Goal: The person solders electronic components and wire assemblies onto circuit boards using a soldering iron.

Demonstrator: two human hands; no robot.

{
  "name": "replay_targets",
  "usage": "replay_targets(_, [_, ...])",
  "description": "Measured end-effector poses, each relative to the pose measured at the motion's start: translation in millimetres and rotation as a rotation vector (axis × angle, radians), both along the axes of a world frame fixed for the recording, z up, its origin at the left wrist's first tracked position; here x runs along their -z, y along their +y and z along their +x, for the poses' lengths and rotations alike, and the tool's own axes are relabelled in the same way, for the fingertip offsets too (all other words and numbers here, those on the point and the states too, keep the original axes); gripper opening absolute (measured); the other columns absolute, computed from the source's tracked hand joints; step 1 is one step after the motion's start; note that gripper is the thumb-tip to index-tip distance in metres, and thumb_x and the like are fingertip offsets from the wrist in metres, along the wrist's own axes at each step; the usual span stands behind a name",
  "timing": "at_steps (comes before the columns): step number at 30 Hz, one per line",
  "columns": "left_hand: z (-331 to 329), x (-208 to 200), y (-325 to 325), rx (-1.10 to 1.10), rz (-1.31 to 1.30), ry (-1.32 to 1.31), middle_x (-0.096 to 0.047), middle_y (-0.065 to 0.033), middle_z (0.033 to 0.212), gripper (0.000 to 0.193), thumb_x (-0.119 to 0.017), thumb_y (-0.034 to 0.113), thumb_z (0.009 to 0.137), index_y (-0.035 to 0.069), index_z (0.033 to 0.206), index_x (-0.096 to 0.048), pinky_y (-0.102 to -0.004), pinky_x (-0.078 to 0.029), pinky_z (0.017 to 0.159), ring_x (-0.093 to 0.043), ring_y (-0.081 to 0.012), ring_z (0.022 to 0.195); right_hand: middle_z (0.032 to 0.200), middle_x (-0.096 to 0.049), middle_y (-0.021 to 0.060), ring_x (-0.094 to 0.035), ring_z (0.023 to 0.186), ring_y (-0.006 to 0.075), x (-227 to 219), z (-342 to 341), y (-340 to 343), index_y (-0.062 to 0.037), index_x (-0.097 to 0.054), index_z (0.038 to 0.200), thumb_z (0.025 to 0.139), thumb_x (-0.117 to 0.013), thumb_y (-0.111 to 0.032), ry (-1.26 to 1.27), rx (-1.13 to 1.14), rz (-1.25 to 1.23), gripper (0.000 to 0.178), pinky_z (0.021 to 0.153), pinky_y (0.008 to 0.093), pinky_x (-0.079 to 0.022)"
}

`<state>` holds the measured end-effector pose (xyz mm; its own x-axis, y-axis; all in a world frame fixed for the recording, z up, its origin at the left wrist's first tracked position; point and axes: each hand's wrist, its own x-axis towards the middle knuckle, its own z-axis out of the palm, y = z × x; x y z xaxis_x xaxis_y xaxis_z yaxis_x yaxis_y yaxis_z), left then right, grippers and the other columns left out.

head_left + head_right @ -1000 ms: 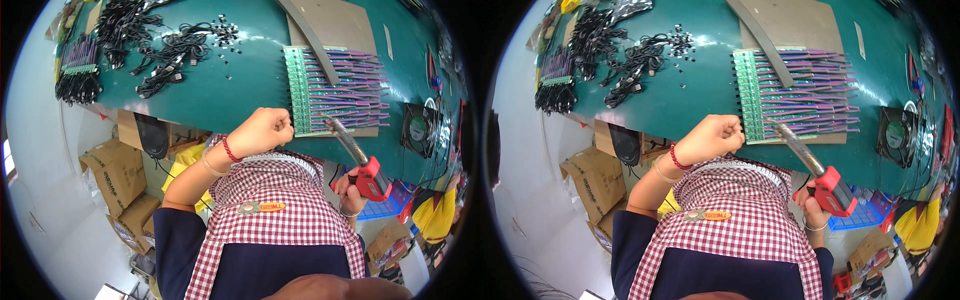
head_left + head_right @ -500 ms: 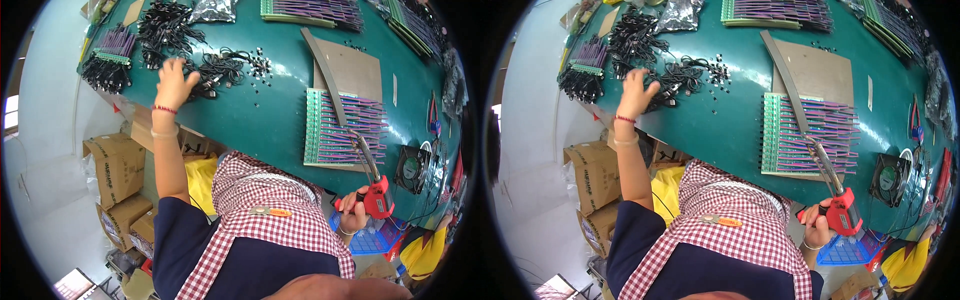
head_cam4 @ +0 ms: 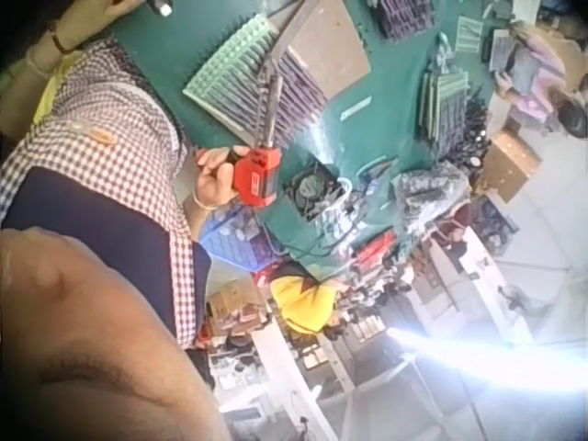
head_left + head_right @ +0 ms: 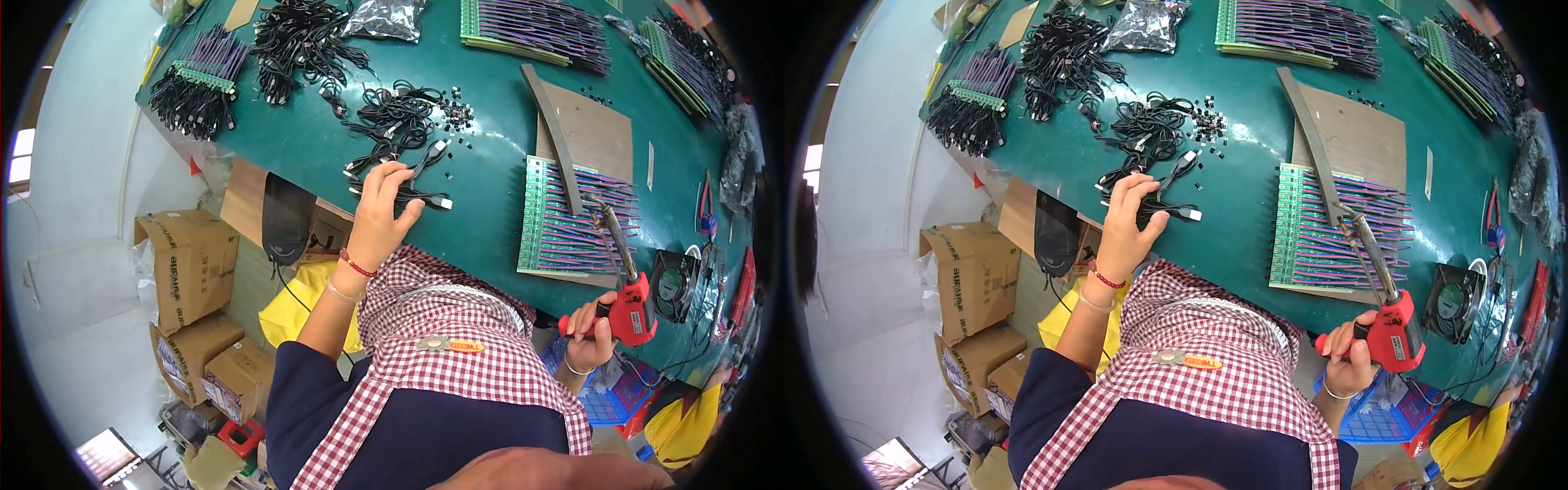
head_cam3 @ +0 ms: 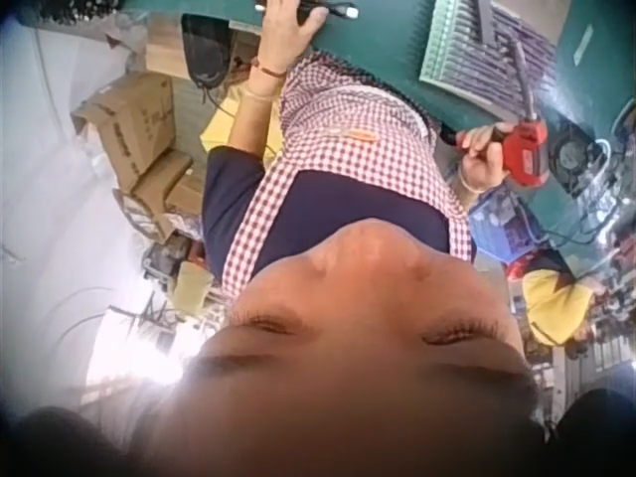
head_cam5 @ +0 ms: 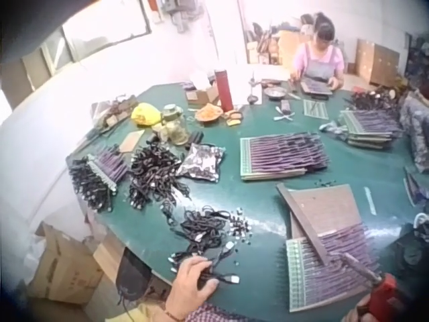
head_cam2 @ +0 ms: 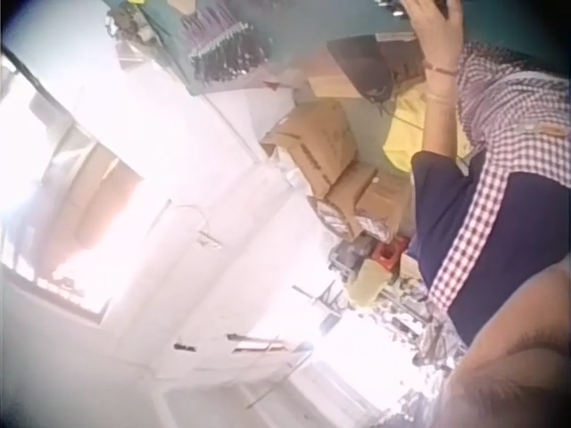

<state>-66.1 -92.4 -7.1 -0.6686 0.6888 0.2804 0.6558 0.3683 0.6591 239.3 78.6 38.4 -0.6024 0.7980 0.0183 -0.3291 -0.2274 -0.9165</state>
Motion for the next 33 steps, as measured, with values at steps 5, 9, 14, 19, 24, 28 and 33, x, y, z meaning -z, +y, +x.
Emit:
replay_targets(5, [-35.7,-5.8,-13.2,-0.046,0.102,0.145,-0.058,-0.0119,0.100,0.026,-0.055,-0.003,0.071,0.003,0.096,-0.057,-0.0379,-0.042,0.084,-0.054,-0.0292,0.095,0.061,-0.043,0.0038,-0.038,0.045,0.0088,-2.7,2.0,-8.2,0.0029,-0.043,0.114,0.087,-0.049,-0.017,-0.005,0.055,-0.002,0.034,0.044,0.0233,-0.039])
replay_targets(9, [-24.7,-10.1,-13.0,0.154,-0.154,0.244,-0.056,-0.0086,0.095,0.034,-0.061,0.003,0.069,0.008,0.102,-0.055,-0.0368,-0.039,0.084,-0.052,-0.0266,0.093,0.061,-0.042,0.0034,-0.037,0.045,0.0084,-0.5,5.6,-10.4,0.0025,-0.043,0.113,0.087,-0.049,-0.017,0.012,0.098,-0.034,0.033,0.045,0.0231,-0.038])
replay_targets(14, [-11.4,2.2,-20.0,0.168,-0.061,-0.227,-0.055,-0.0081,0.093,0.046,-0.065,-0.003,0.073,0.004,0.116,-0.050,-0.0318,-0.045,0.079,-0.056,-0.0209,0.086,0.061,-0.041,0.0032,-0.037,0.045,0.0082,-3.5,-1.4,-10.4,0.0016,-0.043,0.114,0.088,-0.049,-0.017,0.043,0.095,-0.072,0.033,0.044,0.0229,-0.038])
replay_targets(19, [13.7,18.9,8.7,0.168,0.169,-0.235,-0.057,-0.0095,0.093,0.046,-0.066,-0.004,0.074,0.002,0.117,-0.050,-0.0287,-0.048,0.075,-0.059,-0.0185,0.082,0.060,-0.042,0.0034,-0.037,0.045,0.0085,-9.2,-17.9,-9.1,0.0019,-0.043,0.115,0.088,-0.048,-0.016,0.072,0.039,-0.082,0.033,0.043,0.0234,-0.039])
replay_targets(24, [13.2,-3.3,2.6,0.179,-0.208,0.093,-0.054,-0.0089,0.095,0.055,-0.075,0.008,0.064,0.003,0.112,-0.048,-0.0379,-0.038,0.087,-0.050,-0.0279,0.096,0.060,-0.041,0.0037,-0.035,0.043,0.0083,-15.1,-29.1,-11.8,0.0019,-0.042,0.113,0.087,-0.050,-0.018,0.135,-0.019,-0.097,0.034,0.043,0.0234,-0.039])
replay_targets(28, [3.8,-2.7,-6.7,0.352,-0.171,0.089,-0.054,-0.0100,0.097,0.036,-0.070,0.007,0.069,0.003,0.101,-0.054,-0.0370,-0.038,0.085,-0.051,-0.0285,0.094,0.059,-0.042,0.0039,-0.035,0.042,0.0082,-11.1,-31.9,-13.1,0.0018,-0.042,0.112,0.087,-0.051,-0.019,0.095,0.027,-0.142,0.034,0.043,0.0243,-0.039])
replay_targets(33, [7.4,-7.2,18.3,0.322,0.040,-0.004,-0.062,-0.0136,0.094,0.021,-0.060,0.002,0.079,0.001,0.099,-0.058,-0.0377,-0.042,0.083,-0.057,-0.0304,0.091,0.061,-0.047,0.0055,-0.042,0.047,0.0103,-17.6,-37.0,-13.9,0.0021,-0.044,0.114,0.086,-0.053,-0.015,0.043,0.075,-0.214,0.034,0.048,0.0272,-0.042])
